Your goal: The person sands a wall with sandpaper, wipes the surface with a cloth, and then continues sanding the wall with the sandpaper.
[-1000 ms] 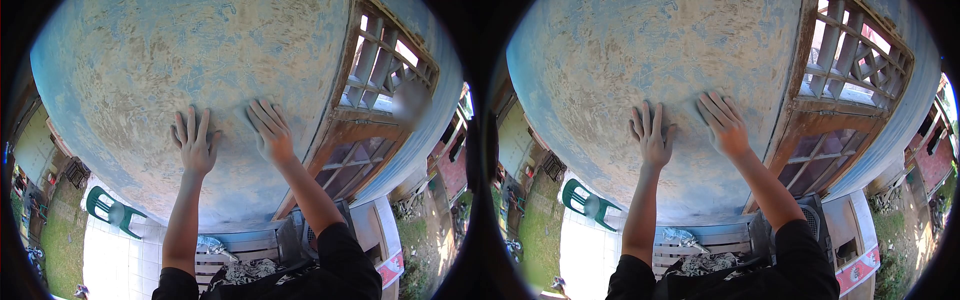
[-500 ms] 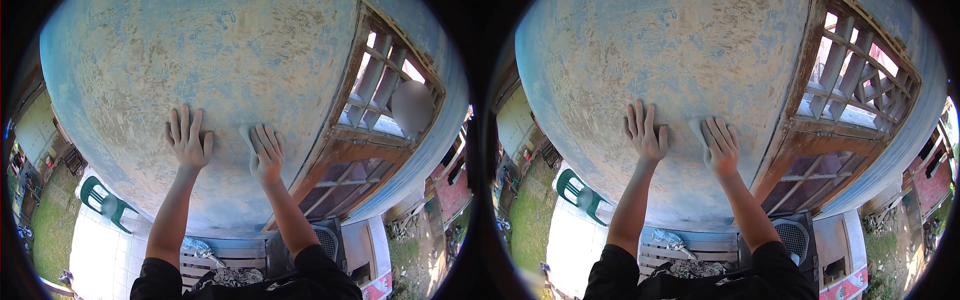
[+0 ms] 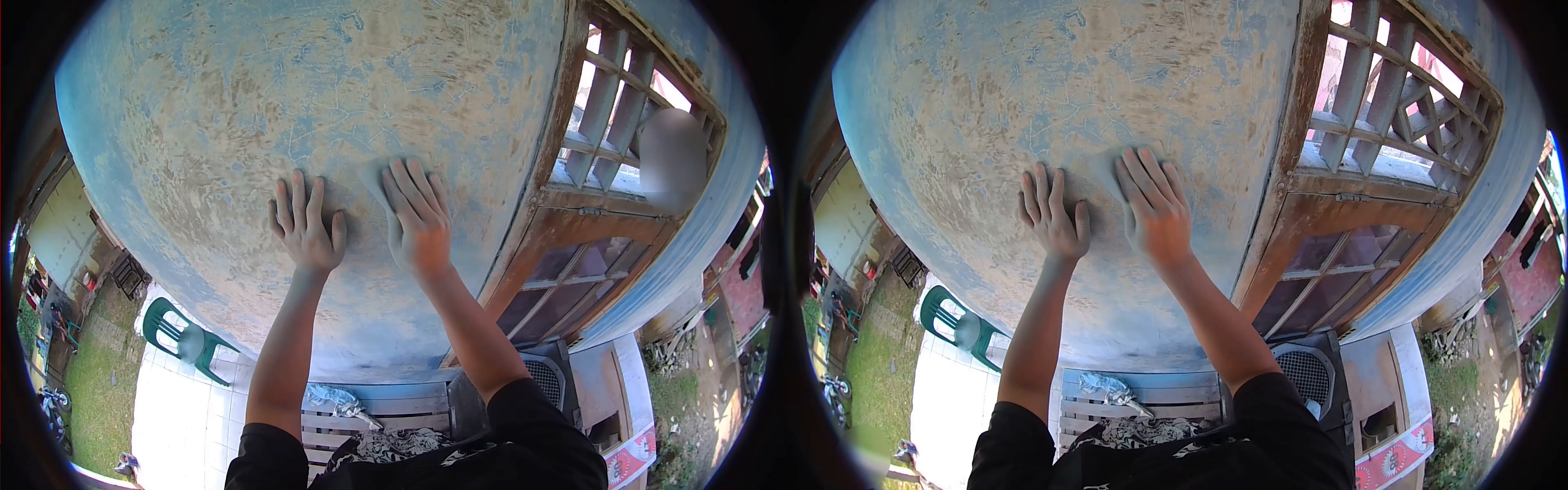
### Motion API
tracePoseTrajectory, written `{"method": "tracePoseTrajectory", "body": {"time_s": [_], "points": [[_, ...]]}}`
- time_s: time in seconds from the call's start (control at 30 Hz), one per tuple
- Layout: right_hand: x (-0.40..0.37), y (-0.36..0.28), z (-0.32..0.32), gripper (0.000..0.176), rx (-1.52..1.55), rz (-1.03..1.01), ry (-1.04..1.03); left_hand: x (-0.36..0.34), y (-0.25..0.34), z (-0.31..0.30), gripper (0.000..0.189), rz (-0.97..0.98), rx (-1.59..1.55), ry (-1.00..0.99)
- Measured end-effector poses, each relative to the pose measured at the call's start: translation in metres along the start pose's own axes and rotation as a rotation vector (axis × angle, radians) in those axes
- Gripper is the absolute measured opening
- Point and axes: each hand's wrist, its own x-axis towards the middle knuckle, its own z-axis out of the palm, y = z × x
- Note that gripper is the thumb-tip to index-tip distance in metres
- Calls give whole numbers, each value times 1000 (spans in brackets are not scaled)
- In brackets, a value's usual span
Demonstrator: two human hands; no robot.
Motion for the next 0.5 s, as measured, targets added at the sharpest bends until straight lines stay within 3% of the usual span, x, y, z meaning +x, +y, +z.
{"method": "tracePoseTrajectory", "body": {"time_s": [0.13, 0.37, 0.43, 0.5], "points": [[-83, 32, 6, 35, -135, 45, 76, -6, -1, 1, 59, -7, -6, 0], [-11, 32, 10, 34, -85, 133, 375, -8, -4, 1, 59, 25, 0, -4], [-14, 27, 13, 35, -143, 108, 332, -11, -6, 0, 59, 38, 0, -6], [-29, 28, 11, 35, -96, -233, -40, -13, -8, 1, 59, 52, -1, -6]]}}
